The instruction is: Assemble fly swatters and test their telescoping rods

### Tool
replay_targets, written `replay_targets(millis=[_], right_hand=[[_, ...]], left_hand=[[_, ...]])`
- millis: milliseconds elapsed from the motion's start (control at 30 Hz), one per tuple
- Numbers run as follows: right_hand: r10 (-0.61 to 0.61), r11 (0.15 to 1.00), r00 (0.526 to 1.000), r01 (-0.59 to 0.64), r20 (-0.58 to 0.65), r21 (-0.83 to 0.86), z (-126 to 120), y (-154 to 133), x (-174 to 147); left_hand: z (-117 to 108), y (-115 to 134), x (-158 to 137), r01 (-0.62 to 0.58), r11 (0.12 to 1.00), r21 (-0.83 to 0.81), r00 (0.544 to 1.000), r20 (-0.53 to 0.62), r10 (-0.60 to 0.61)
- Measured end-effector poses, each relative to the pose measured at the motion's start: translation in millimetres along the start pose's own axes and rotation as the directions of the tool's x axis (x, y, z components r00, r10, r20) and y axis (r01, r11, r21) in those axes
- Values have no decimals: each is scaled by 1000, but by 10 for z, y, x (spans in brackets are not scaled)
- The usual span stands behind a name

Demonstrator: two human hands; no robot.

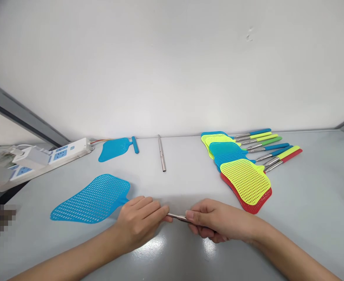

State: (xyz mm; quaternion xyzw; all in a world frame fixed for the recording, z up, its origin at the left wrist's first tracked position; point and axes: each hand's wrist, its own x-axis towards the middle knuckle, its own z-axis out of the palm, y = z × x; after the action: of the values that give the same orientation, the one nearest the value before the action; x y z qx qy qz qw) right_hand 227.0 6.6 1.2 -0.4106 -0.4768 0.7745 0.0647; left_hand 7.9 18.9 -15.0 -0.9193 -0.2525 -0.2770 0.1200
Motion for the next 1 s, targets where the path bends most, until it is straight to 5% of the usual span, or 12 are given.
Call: replay_targets(millis=[1000], right_hand=[[-20,999,999,19,29,34,-17,-11,-35]], left_hand=[[-13,-159,-25,-148,977,154,989,3,149]])
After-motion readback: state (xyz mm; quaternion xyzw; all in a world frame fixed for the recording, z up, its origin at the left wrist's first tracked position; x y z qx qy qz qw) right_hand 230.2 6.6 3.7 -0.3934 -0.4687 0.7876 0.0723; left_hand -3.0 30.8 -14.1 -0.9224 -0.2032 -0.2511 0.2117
